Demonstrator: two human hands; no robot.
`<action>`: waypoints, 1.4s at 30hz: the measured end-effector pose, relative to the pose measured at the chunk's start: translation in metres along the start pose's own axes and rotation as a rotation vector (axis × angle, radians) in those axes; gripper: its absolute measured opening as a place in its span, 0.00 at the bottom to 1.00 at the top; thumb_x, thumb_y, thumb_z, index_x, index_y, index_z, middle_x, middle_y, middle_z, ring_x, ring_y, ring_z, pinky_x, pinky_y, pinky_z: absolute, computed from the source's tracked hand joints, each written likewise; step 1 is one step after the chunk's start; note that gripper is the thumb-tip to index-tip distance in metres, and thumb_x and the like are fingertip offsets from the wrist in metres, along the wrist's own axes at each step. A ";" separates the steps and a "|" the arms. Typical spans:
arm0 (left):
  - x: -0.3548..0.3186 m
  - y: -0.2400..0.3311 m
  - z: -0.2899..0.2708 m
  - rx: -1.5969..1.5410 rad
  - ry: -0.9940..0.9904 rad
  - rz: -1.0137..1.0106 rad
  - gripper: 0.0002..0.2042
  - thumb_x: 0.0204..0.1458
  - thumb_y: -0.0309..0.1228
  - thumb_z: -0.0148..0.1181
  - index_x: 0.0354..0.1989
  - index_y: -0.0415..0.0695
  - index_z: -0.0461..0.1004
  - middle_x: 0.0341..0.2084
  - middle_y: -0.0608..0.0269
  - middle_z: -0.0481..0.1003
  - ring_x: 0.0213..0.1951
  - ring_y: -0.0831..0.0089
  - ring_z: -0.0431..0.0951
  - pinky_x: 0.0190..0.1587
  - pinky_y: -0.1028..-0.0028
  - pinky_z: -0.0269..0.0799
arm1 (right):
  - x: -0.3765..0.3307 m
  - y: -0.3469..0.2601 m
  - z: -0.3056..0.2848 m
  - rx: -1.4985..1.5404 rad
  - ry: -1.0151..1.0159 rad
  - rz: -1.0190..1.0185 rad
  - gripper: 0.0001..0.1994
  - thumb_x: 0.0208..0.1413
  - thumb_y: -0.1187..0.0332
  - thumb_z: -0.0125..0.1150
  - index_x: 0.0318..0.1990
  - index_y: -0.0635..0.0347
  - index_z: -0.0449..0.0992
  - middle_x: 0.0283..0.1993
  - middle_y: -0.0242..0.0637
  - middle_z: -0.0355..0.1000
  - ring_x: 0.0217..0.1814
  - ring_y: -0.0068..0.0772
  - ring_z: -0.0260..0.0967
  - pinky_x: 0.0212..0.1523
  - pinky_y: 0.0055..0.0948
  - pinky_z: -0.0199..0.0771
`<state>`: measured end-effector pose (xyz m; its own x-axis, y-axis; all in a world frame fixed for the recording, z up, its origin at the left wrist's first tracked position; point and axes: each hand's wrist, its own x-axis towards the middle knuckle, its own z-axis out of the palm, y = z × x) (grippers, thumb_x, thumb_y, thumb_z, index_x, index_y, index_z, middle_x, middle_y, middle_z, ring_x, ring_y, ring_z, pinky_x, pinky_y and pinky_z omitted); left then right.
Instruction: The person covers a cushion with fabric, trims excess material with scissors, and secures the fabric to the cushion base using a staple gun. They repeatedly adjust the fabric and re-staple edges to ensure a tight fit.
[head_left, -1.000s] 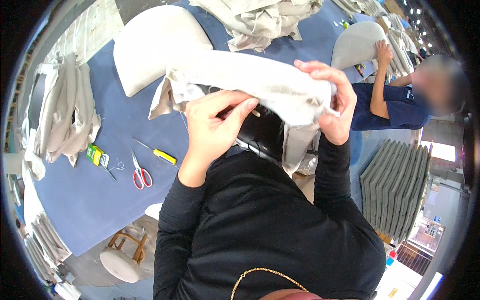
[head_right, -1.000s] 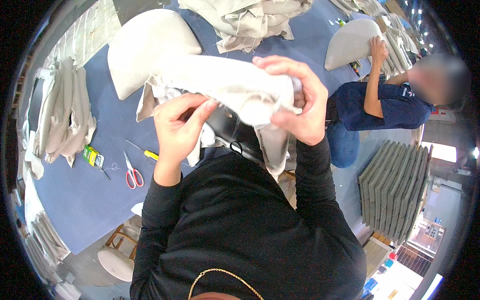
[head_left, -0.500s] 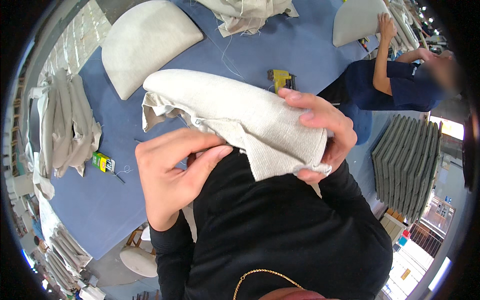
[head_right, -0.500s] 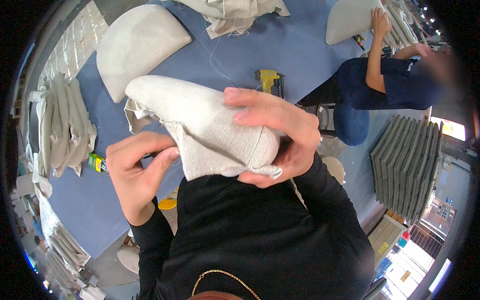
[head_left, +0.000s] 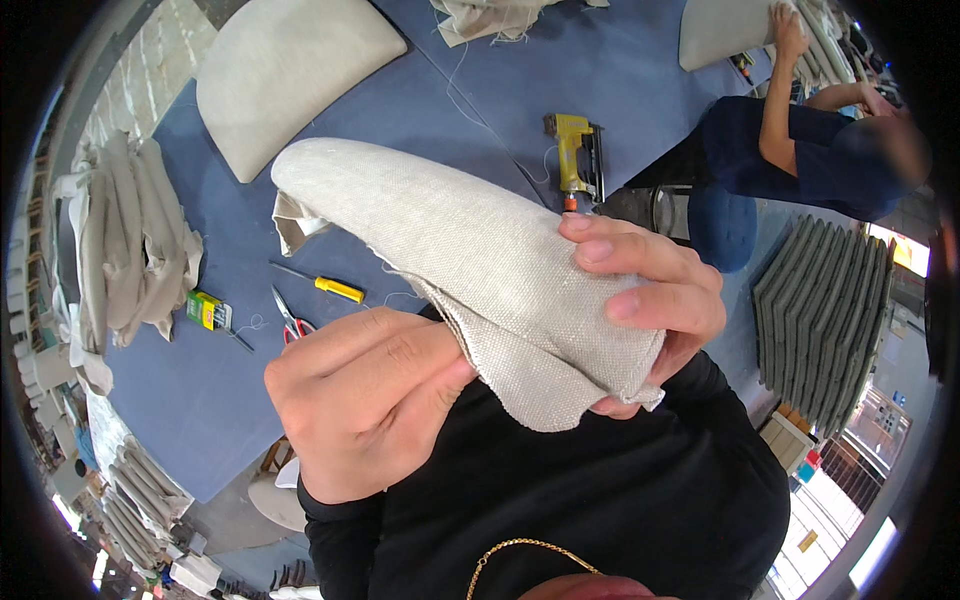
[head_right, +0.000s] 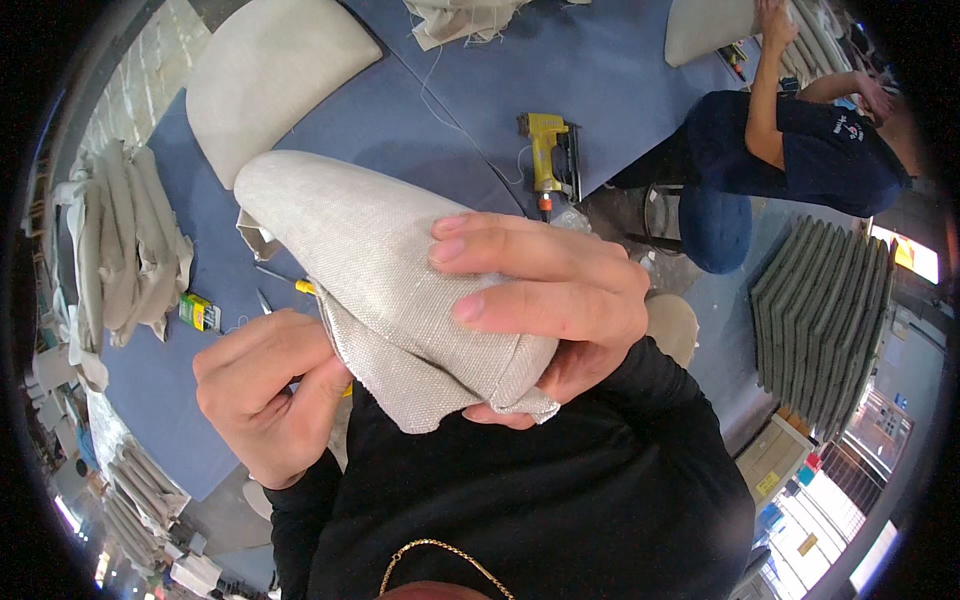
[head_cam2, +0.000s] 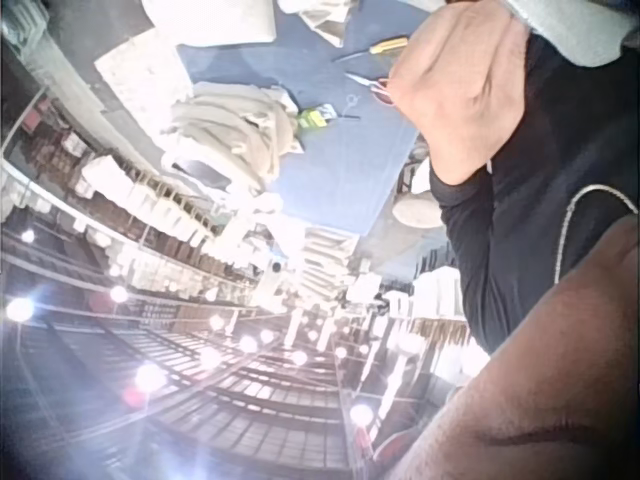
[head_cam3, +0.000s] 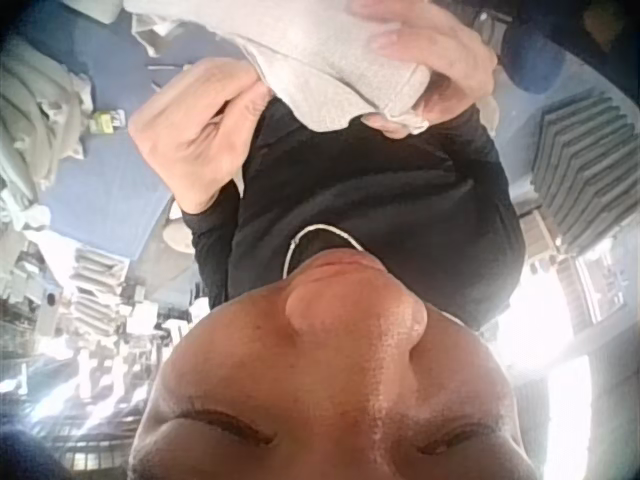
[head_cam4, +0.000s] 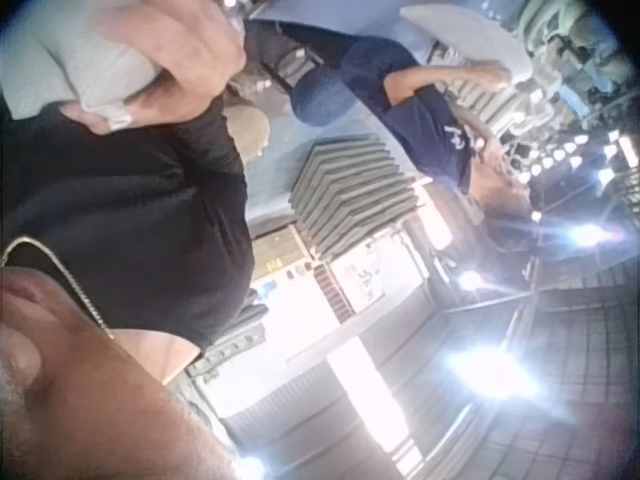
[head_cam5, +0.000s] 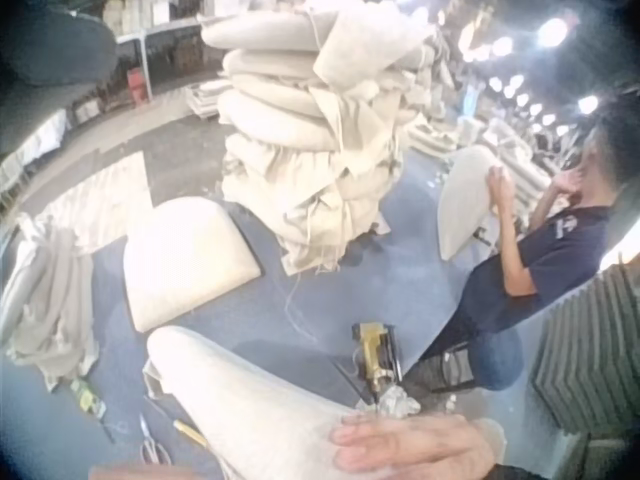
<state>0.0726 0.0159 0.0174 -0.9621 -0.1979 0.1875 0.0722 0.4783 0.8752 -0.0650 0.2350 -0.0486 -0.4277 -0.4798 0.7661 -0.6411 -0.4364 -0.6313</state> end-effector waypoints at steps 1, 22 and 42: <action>0.001 -0.001 0.000 -0.006 -0.017 0.005 0.07 0.41 0.21 0.74 0.30 0.36 0.84 0.21 0.58 0.78 0.22 0.68 0.77 0.26 0.73 0.66 | 0.000 0.001 -0.001 0.001 -0.003 0.002 0.33 0.37 0.64 0.90 0.51 0.71 0.81 0.55 0.69 0.79 0.56 0.63 0.84 0.54 0.46 0.86; 0.002 -0.011 -0.007 0.008 -0.107 0.025 0.11 0.41 0.17 0.77 0.35 0.40 0.88 0.27 0.58 0.83 0.26 0.63 0.82 0.28 0.72 0.73 | -0.008 0.006 -0.021 0.013 -0.136 -0.057 0.37 0.51 0.57 0.86 0.62 0.66 0.71 0.61 0.75 0.72 0.62 0.78 0.77 0.61 0.58 0.82; -0.008 -0.003 -0.007 -0.041 -0.022 -0.022 0.11 0.39 0.17 0.76 0.33 0.39 0.87 0.23 0.59 0.83 0.20 0.66 0.77 0.24 0.73 0.66 | -0.006 0.001 -0.024 0.312 -0.192 0.139 0.59 0.40 0.71 0.91 0.80 0.51 0.56 0.70 0.75 0.67 0.74 0.74 0.68 0.69 0.69 0.70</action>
<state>0.0817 0.0102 0.0168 -0.9691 -0.1887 0.1588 0.0616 0.4385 0.8966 -0.0783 0.2559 -0.0512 -0.3506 -0.6718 0.6525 -0.3481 -0.5533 -0.7567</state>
